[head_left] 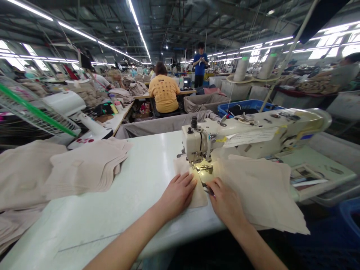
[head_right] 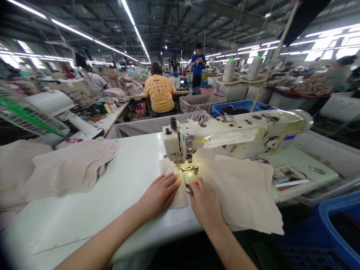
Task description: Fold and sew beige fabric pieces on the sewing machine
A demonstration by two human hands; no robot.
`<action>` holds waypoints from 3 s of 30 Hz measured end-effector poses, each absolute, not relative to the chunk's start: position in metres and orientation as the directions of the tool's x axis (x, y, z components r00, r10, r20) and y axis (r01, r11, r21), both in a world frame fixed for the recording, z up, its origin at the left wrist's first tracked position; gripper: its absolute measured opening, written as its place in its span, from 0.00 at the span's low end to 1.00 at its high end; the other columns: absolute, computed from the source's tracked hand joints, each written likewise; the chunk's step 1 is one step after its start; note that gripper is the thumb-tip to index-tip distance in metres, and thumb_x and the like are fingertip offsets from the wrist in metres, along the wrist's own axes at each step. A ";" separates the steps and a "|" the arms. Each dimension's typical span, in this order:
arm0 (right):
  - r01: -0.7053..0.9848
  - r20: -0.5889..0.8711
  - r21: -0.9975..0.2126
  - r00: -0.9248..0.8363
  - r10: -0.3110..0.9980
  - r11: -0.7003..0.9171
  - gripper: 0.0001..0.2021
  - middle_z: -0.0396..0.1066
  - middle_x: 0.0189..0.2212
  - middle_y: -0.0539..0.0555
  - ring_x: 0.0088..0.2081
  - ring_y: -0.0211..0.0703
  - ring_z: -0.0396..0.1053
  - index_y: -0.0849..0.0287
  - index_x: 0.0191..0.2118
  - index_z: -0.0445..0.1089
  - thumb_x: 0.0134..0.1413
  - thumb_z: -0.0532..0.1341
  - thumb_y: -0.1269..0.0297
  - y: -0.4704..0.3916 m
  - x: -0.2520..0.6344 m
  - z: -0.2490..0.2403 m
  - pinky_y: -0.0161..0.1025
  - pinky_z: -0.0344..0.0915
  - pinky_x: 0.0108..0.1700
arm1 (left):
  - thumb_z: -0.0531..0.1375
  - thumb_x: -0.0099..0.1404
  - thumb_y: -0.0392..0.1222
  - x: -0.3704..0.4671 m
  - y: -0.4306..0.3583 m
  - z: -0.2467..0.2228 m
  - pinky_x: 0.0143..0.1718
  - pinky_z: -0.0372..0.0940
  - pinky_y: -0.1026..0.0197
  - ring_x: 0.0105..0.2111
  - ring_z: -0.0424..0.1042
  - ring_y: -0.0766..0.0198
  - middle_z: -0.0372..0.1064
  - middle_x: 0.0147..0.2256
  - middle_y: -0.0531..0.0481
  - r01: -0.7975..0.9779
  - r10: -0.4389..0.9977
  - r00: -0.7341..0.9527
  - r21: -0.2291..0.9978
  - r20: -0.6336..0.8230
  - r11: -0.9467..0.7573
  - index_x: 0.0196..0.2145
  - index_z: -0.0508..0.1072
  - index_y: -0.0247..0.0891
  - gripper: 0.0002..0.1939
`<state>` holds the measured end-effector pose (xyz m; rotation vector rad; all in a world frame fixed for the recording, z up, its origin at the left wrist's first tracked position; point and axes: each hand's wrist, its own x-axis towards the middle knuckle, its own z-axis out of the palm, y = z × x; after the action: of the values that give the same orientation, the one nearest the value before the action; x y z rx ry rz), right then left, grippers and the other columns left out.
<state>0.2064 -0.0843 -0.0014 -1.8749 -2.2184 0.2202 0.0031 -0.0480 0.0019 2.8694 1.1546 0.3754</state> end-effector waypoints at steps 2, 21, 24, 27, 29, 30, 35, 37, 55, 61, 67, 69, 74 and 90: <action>0.950 0.083 -0.259 -0.157 0.984 0.173 0.16 0.72 0.47 0.54 0.40 0.46 0.75 0.53 0.51 0.72 0.61 0.57 0.74 -0.084 0.207 -0.003 0.37 0.68 0.38 | 0.53 0.71 0.35 0.003 -0.047 0.002 0.59 0.64 0.41 0.61 0.65 0.46 0.67 0.59 0.38 0.685 0.690 0.694 0.107 0.204 -0.721 0.57 0.67 0.37 0.18; 0.949 0.073 -0.275 -0.141 0.987 0.156 0.14 0.75 0.46 0.53 0.41 0.48 0.76 0.53 0.51 0.73 0.64 0.57 0.72 -0.084 0.205 -0.001 0.39 0.67 0.40 | 0.56 0.72 0.44 0.002 -0.052 -0.003 0.63 0.59 0.38 0.64 0.60 0.43 0.63 0.63 0.36 0.709 0.710 0.680 0.087 0.182 -0.700 0.61 0.65 0.34 0.22; 0.944 0.074 -0.288 -0.147 0.986 0.162 0.14 0.76 0.47 0.54 0.43 0.48 0.76 0.53 0.51 0.73 0.64 0.56 0.72 -0.085 0.205 0.000 0.39 0.67 0.41 | 0.55 0.73 0.44 0.000 -0.050 -0.005 0.63 0.59 0.38 0.64 0.60 0.44 0.62 0.64 0.36 0.717 0.717 0.673 0.077 0.182 -0.692 0.61 0.66 0.35 0.22; 0.943 0.073 -0.289 -0.153 0.986 0.168 0.15 0.76 0.48 0.54 0.44 0.49 0.76 0.54 0.52 0.73 0.63 0.57 0.73 -0.086 0.206 0.000 0.39 0.67 0.42 | 0.55 0.72 0.44 -0.007 -0.052 -0.003 0.62 0.60 0.40 0.64 0.61 0.45 0.61 0.64 0.37 0.724 0.723 0.668 0.071 0.176 -0.686 0.61 0.65 0.36 0.22; 0.946 0.069 -0.278 -0.155 0.986 0.168 0.16 0.76 0.49 0.54 0.43 0.49 0.77 0.54 0.53 0.72 0.62 0.58 0.73 -0.086 0.207 -0.001 0.40 0.68 0.41 | 0.56 0.72 0.44 -0.014 -0.060 0.006 0.62 0.59 0.39 0.64 0.61 0.44 0.61 0.64 0.37 0.738 0.738 0.659 0.064 0.144 -0.672 0.62 0.65 0.37 0.22; 0.948 0.069 -0.271 -0.157 0.985 0.170 0.17 0.76 0.48 0.54 0.43 0.50 0.77 0.54 0.53 0.72 0.62 0.58 0.74 -0.086 0.207 -0.002 0.40 0.68 0.41 | 0.56 0.72 0.45 -0.017 -0.066 0.012 0.62 0.59 0.38 0.64 0.60 0.43 0.60 0.64 0.37 0.750 0.750 0.649 0.058 0.126 -0.659 0.61 0.65 0.37 0.23; 0.951 0.094 -0.242 -0.176 0.980 0.194 0.15 0.77 0.46 0.55 0.41 0.50 0.77 0.55 0.52 0.73 0.63 0.58 0.72 -0.085 0.207 -0.005 0.41 0.70 0.39 | 0.62 0.63 0.43 -0.014 -0.102 0.046 0.48 0.71 0.45 0.50 0.72 0.46 0.66 0.57 0.39 0.803 0.803 0.594 0.085 -0.042 -0.590 0.56 0.67 0.39 0.24; 0.942 0.110 -0.254 -0.196 0.974 0.218 0.14 0.77 0.45 0.55 0.40 0.49 0.78 0.55 0.51 0.74 0.62 0.58 0.72 -0.087 0.207 -0.004 0.41 0.70 0.38 | 0.59 0.62 0.37 -0.008 -0.103 0.048 0.38 0.74 0.51 0.41 0.75 0.51 0.70 0.50 0.42 0.828 0.814 0.561 0.071 -0.152 -0.557 0.51 0.69 0.39 0.18; 0.902 0.131 -0.226 -0.347 0.929 0.369 0.10 0.75 0.50 0.54 0.41 0.48 0.77 0.56 0.45 0.74 0.58 0.66 0.65 -0.125 0.295 0.024 0.41 0.72 0.38 | 0.48 0.70 0.32 -0.021 -0.001 -0.011 0.63 0.60 0.47 0.62 0.64 0.48 0.66 0.61 0.36 0.891 0.870 0.453 -0.077 0.195 -0.446 0.61 0.67 0.31 0.24; 0.891 0.144 -0.174 -0.398 0.906 0.420 0.11 0.76 0.51 0.55 0.40 0.48 0.78 0.56 0.45 0.75 0.60 0.60 0.73 -0.124 0.298 0.013 0.41 0.73 0.39 | 0.48 0.70 0.30 -0.014 -0.011 0.011 0.62 0.62 0.49 0.63 0.63 0.48 0.62 0.63 0.34 0.880 0.886 0.458 -0.176 0.066 -0.442 0.61 0.65 0.28 0.23; 0.890 0.171 -0.272 -0.330 0.928 0.366 0.16 0.78 0.48 0.54 0.42 0.46 0.77 0.57 0.44 0.75 0.57 0.55 0.78 -0.122 0.299 0.021 0.40 0.72 0.42 | 0.52 0.69 0.30 0.010 -0.048 0.036 0.48 0.71 0.50 0.43 0.78 0.52 0.77 0.44 0.40 0.818 0.818 0.574 -0.030 -0.038 -0.575 0.44 0.76 0.35 0.14; 0.880 0.271 -0.281 -0.309 0.911 0.382 0.16 0.78 0.47 0.56 0.40 0.45 0.77 0.57 0.45 0.75 0.59 0.54 0.77 -0.126 0.285 0.025 0.39 0.71 0.41 | 0.52 0.70 0.31 0.019 -0.056 0.039 0.54 0.69 0.47 0.53 0.74 0.52 0.73 0.53 0.39 0.692 0.705 0.701 0.134 0.109 -0.709 0.55 0.72 0.37 0.19; 0.636 0.399 -0.225 -0.631 0.665 0.738 0.12 0.79 0.39 0.55 0.36 0.43 0.74 0.57 0.40 0.76 0.66 0.53 0.73 -0.140 0.232 0.034 0.36 0.70 0.34 | 0.58 0.67 0.33 0.029 -0.057 0.039 0.67 0.54 0.41 0.68 0.54 0.51 0.63 0.64 0.43 0.335 0.403 0.896 0.313 0.185 -0.889 0.62 0.67 0.44 0.26; 0.565 0.131 -0.690 -0.517 0.846 0.453 0.11 0.74 0.56 0.54 0.55 0.49 0.73 0.52 0.45 0.77 0.57 0.62 0.65 -0.108 0.236 0.012 0.44 0.67 0.58 | 0.54 0.71 0.42 -0.090 -0.080 0.042 0.62 0.62 0.50 0.57 0.71 0.57 0.75 0.53 0.47 0.571 0.802 0.597 0.708 -0.010 -0.416 0.50 0.78 0.43 0.16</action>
<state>0.2358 -0.1081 0.0116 -1.1808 -2.2455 0.8140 -0.0904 -0.0801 0.0417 2.1412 1.0814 0.4356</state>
